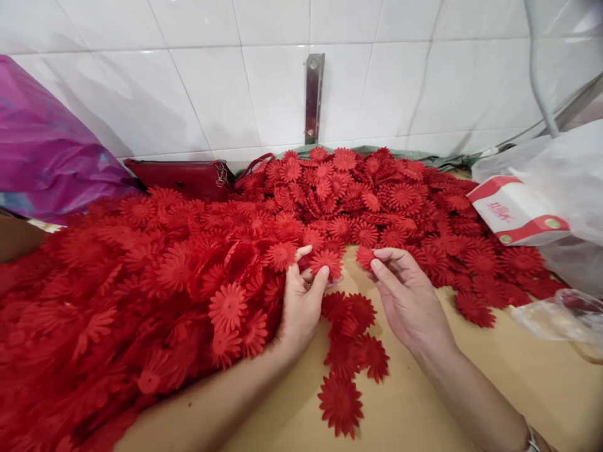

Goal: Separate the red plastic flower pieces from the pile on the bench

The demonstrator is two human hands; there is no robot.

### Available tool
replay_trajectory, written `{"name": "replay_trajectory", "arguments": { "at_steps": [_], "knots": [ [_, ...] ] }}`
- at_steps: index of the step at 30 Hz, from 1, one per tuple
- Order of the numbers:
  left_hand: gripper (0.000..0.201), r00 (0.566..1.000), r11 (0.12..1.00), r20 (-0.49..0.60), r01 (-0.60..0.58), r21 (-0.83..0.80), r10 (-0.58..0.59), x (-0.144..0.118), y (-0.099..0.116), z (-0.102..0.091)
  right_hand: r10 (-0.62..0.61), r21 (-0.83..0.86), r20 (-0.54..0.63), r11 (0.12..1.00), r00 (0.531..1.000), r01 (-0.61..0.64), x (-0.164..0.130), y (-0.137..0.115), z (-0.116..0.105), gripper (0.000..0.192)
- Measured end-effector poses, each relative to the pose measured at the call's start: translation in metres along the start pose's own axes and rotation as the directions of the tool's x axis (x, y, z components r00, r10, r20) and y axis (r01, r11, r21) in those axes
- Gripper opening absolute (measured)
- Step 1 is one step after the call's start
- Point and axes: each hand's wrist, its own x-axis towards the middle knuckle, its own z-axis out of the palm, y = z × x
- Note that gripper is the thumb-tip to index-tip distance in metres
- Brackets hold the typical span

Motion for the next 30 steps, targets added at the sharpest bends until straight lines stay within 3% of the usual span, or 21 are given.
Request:
{"name": "replay_trajectory", "arguments": {
  "at_steps": [3, 5, 11, 16, 22, 25, 30],
  "knots": [
    [0.028, 0.996, 0.992, 0.030, -0.083, 0.097, 0.080, -0.002, 0.003, -0.001, -0.035, -0.033, 0.031, 0.999, 0.999, 0.036, -0.001, 0.000, 0.002, 0.024],
    [0.019, 0.994, 0.979, 0.072, -0.097, 0.177, 0.085, -0.003, 0.005, -0.001, -0.059, -0.068, 0.067, 0.996, 0.996, 0.064, -0.003, 0.000, 0.002, 0.021],
    [0.030, 0.991, 0.977, 0.136, -0.041, 0.210, 0.012, -0.004, 0.008, 0.002, -0.065, -0.116, 0.189, 0.989, 0.980, 0.088, -0.008, 0.002, 0.006, 0.019],
    [0.026, 0.996, 0.983, 0.084, -0.057, 0.173, 0.043, -0.003, 0.007, 0.002, -0.009, -0.082, 0.274, 0.996, 0.962, 0.032, -0.010, 0.000, 0.009, 0.031],
    [0.024, 0.992, 0.979, 0.108, -0.083, 0.188, 0.064, -0.002, 0.006, 0.002, 0.035, -0.044, 0.202, 0.999, 0.979, -0.027, -0.006, 0.000, 0.008, 0.033],
    [0.026, 0.988, 0.985, 0.148, -0.056, 0.160, 0.032, -0.003, 0.004, 0.001, 0.050, -0.038, 0.226, 0.998, 0.973, -0.043, -0.006, -0.001, 0.007, 0.033],
    [0.023, 0.987, 0.976, 0.147, -0.093, 0.196, 0.065, -0.003, 0.004, -0.001, 0.062, -0.163, 0.221, 0.986, 0.973, -0.026, -0.009, -0.003, 0.006, 0.026]
  ]
}}
